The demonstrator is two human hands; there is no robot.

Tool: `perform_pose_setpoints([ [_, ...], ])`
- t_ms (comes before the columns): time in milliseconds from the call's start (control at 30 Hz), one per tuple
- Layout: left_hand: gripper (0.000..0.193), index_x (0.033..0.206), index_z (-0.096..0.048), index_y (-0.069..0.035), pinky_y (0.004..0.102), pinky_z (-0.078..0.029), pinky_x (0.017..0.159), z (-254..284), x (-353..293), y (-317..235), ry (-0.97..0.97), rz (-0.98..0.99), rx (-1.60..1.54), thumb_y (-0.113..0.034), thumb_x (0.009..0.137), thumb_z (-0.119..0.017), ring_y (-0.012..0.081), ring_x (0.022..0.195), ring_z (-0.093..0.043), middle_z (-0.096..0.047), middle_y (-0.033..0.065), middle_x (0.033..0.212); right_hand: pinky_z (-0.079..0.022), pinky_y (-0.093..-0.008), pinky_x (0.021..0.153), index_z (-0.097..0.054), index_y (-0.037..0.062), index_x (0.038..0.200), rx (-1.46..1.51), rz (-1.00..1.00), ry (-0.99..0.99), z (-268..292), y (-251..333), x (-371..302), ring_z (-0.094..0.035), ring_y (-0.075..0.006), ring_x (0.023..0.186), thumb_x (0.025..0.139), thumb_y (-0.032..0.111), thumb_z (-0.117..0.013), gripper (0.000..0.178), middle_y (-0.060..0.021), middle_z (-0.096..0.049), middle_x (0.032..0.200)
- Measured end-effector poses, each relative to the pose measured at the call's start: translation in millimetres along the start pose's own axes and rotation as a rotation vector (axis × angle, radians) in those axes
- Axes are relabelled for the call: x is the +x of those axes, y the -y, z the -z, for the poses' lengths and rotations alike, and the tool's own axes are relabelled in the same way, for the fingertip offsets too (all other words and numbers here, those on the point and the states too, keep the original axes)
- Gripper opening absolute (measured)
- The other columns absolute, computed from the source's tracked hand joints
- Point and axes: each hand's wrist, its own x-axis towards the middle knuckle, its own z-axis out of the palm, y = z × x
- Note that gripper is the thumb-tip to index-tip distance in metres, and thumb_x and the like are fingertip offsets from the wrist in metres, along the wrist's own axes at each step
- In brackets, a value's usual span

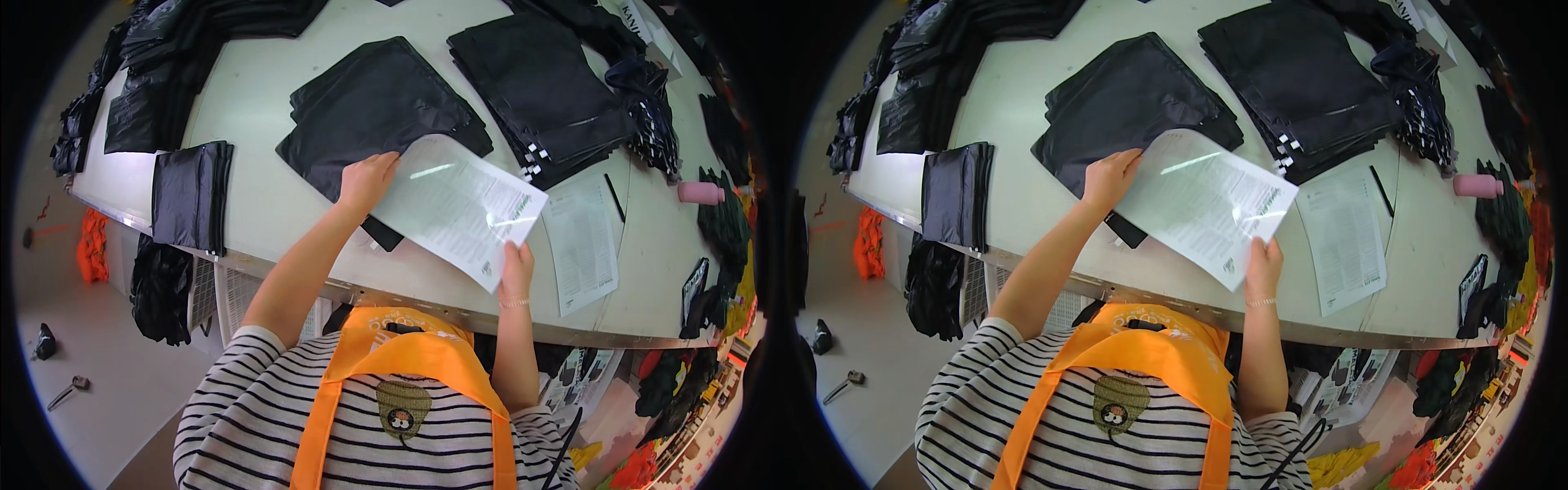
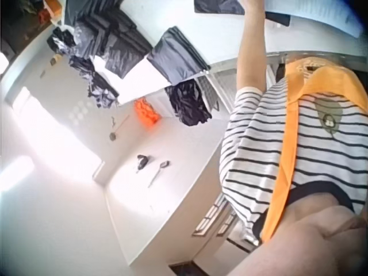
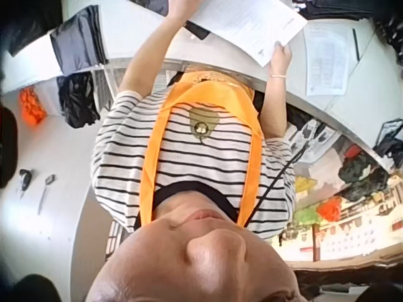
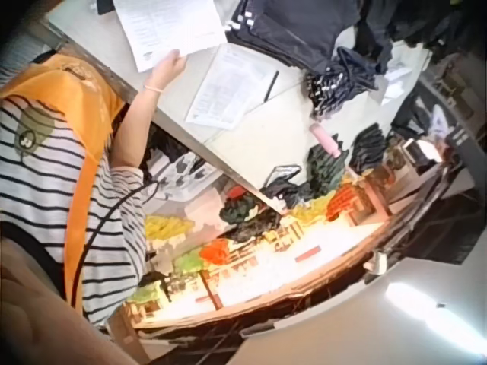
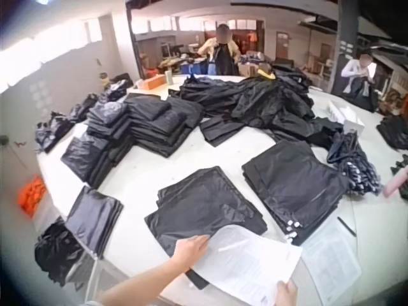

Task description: The person folds black pants on a table, inserts a white paper insert into each folded pair, and stacks them. The person repeats this process for multiple pairs of pants.

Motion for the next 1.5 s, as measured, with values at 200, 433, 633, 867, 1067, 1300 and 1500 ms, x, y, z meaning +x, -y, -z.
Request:
perform_pose_setpoints([
  [200, 0.014, 0.095, -0.071, -0.009, 0.0343, -0.052, 0.061, 3, 5, 4, -0.014, 0.052, -0.038, -0.018, 0.087, -0.064, 0.0286, 0.070, -0.066, -0.070, 0.0089, 0.084, -0.048, -0.0305, 0.085, -0.054, -0.0083, 0.119, 0.028, -0.092, 0.086, 43, 16, -16, -0.060, -0.0169, 0.097, 0.094, 0.007, -0.044, 0.030, -0.0109, -0.062, 0.110],
  [433, 0.012, 0.093, -0.072, -0.011, 0.0334, -0.048, 0.052, -5, 2, -21, -0.002, -0.085, -0.065, -0.019, 0.085, -0.067, 0.0261, 0.058, -0.061, -0.064, 0.0068, 0.070, -0.045, -0.0277, 0.077, -0.059, -0.0043, 0.114, -0.018, 0.120, 0.054, -33, -3, 16, -0.056, -0.0112, 0.087, 0.095, 0.010, -0.046, 0.027, -0.0078, -0.064, 0.102],
  [633, 0.013, 0.094, -0.072, -0.012, 0.0338, -0.049, 0.053, 5, 5, 5, 0.023, -0.034, -0.052, -0.018, 0.084, -0.067, 0.0267, 0.057, -0.061, -0.064, 0.0069, 0.069, -0.050, -0.0300, 0.080, -0.058, -0.0026, 0.114, 0.037, -0.072, 0.133, 11, 37, 33, -0.060, -0.0134, 0.087, 0.096, 0.013, -0.048, 0.025, -0.0081, -0.065, 0.103],
  [867, 0.014, 0.094, -0.072, -0.010, 0.0348, -0.049, 0.053, -18, -6, -28, 0.059, -0.089, -0.142, -0.017, 0.082, -0.069, 0.0266, 0.060, -0.062, -0.065, 0.0079, 0.071, -0.045, -0.0284, 0.085, -0.054, -0.0012, 0.119, 0.118, -0.012, 0.130, -72, -23, 19, -0.056, -0.0118, 0.096, 0.097, 0.017, -0.051, 0.029, -0.0077, -0.062, 0.110],
  [1067, 0.016, 0.098, -0.071, -0.010, 0.0346, -0.050, 0.055, -22, -12, -38, 0.136, -0.027, -0.184, -0.017, 0.084, -0.066, 0.0257, 0.063, -0.064, -0.066, 0.0082, 0.073, -0.049, -0.0340, 0.077, -0.055, -0.0035, 0.113, -0.096, 0.111, 0.086, -159, -30, 40, -0.062, -0.0226, 0.084, 0.095, 0.010, -0.047, 0.024, -0.0139, -0.065, 0.098],
  [1300, 0.017, 0.097, -0.071, -0.010, 0.0388, -0.049, 0.081, -22, -5, -22, 0.201, -0.028, -0.093, -0.013, 0.081, -0.066, 0.0275, 0.095, -0.062, -0.065, 0.0070, 0.102, -0.047, -0.0361, 0.081, -0.055, -0.0008, 0.117, -0.229, 0.087, 0.299, -155, -24, 61, -0.062, -0.0296, 0.093, 0.092, 0.011, -0.043, 0.030, -0.0181, -0.064, 0.105],
  [1500, 0.078, 0.145, -0.035, -0.025, 0.0540, -0.030, 0.109, -25, -5, -20, 0.465, -0.175, 0.094, 0.006, 0.076, -0.057, 0.0271, 0.136, -0.034, -0.020, 0.0077, 0.156, -0.051, -0.0431, 0.085, -0.058, 0.0040, 0.116, -1.260, 0.663, 0.513, -127, 20, 85, -0.059, -0.0335, 0.098, 0.081, 0.002, -0.055, 0.035, -0.0168, -0.051, 0.123],
])
